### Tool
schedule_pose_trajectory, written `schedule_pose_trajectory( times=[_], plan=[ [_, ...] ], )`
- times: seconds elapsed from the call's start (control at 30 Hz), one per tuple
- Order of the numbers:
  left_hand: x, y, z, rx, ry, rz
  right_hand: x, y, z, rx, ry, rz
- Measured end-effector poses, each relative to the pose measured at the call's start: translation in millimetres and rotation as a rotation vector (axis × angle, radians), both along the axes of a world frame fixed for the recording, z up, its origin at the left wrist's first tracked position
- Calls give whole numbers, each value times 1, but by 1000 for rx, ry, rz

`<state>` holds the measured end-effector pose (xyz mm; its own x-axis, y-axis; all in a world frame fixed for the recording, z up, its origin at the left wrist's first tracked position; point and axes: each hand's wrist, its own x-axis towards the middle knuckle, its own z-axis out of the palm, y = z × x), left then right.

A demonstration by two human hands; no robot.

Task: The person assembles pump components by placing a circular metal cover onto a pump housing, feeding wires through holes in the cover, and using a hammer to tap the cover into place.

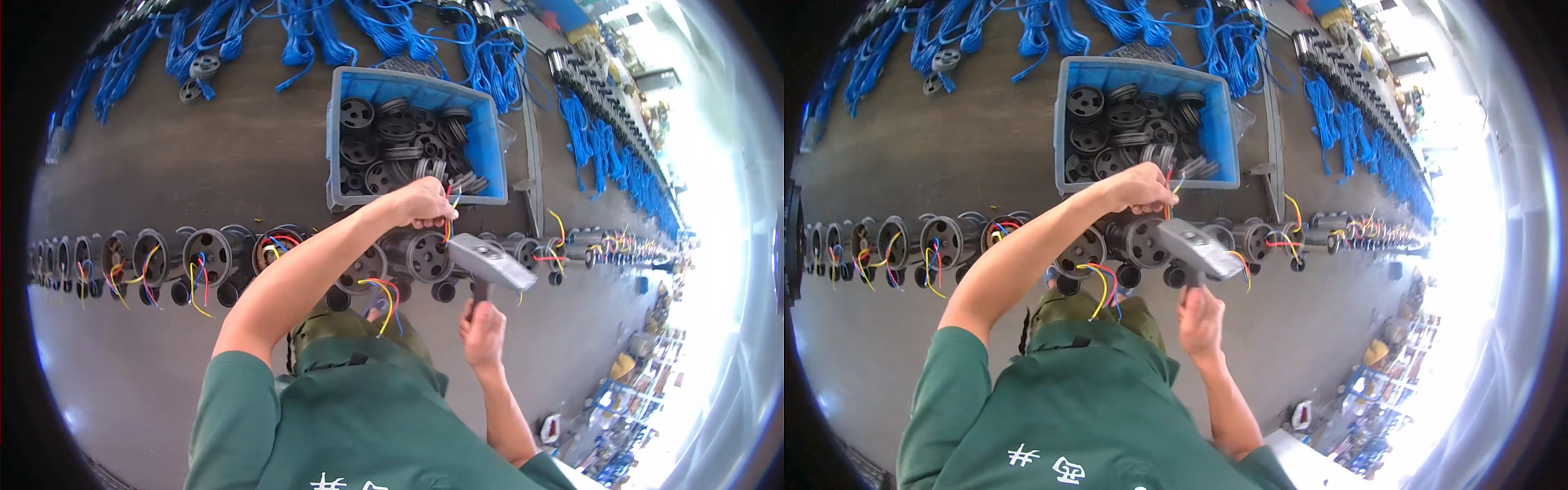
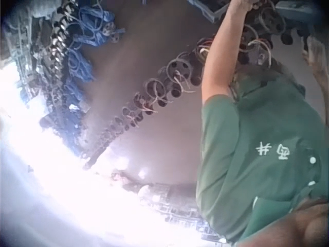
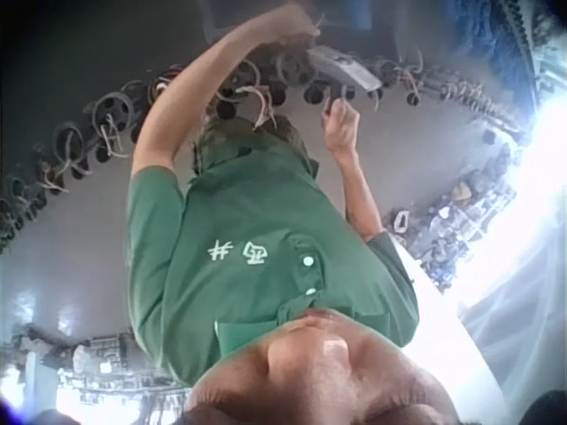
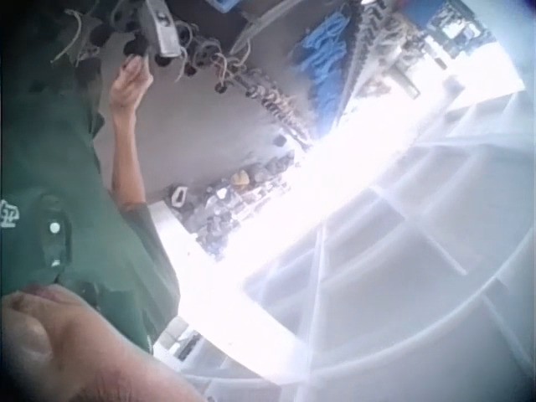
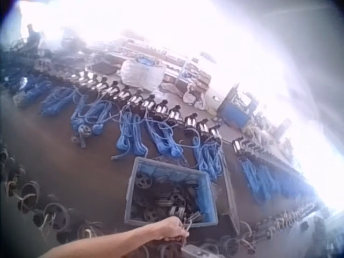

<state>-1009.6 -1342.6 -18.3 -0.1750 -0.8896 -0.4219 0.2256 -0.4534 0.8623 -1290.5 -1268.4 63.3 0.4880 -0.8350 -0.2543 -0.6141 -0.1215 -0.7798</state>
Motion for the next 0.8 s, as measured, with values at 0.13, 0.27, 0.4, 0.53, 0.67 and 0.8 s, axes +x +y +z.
schedule_pose_trajectory(
  times=[0.13, 0.27, 0.4, 0.53, 0.67, 0.8],
  plan=[
    [-2, 8, 12, 11, -86, 33, -3, -17, -32, 50, 185, 99],
    [-6, 16, 25, 60, -187, 110, -2, -47, 18, 146, 126, 243],
    [-20, 22, 43, 97, -283, 203, -15, -55, -31, -159, 92, 369],
    [-28, 34, 59, 197, -443, 264, -16, -80, -37, -48, 119, 474],
    [-66, 56, 65, 134, -685, 459, -43, -110, 16, 341, -57, 506],
    [-162, 90, 75, -96, -928, 893, -102, -128, 54, 236, -174, 385]
  ],
)
